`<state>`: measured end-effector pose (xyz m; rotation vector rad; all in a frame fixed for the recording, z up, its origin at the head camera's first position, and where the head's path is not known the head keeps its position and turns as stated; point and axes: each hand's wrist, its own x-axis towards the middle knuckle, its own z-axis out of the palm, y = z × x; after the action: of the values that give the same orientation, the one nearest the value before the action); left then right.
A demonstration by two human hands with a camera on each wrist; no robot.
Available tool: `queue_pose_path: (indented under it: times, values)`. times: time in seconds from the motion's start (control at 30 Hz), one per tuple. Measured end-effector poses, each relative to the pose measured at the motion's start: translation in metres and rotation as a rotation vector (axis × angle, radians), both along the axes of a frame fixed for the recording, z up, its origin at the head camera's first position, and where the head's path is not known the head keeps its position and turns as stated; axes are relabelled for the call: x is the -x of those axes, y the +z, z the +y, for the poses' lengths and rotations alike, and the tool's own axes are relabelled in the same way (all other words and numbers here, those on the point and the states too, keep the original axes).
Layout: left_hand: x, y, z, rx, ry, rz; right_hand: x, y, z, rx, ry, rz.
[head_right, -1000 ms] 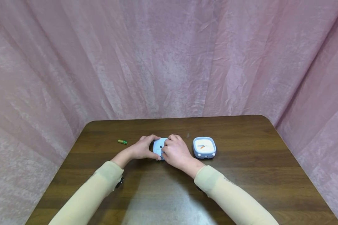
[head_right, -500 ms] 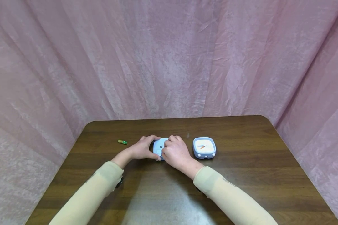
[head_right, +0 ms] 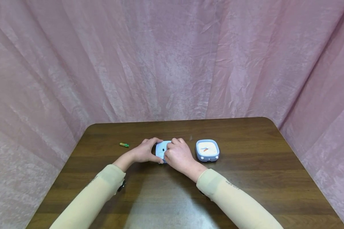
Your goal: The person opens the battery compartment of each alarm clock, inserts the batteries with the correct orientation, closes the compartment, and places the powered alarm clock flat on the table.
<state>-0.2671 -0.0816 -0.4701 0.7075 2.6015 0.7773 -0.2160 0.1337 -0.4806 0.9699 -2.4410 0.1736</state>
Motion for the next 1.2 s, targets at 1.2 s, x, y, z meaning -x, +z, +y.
queue_pose_path:
  times: [1.2]
  values:
    - [0.004,-0.005,0.0,0.01,0.0,0.015,-0.002,0.011,0.005,0.115,-0.011,-0.04]
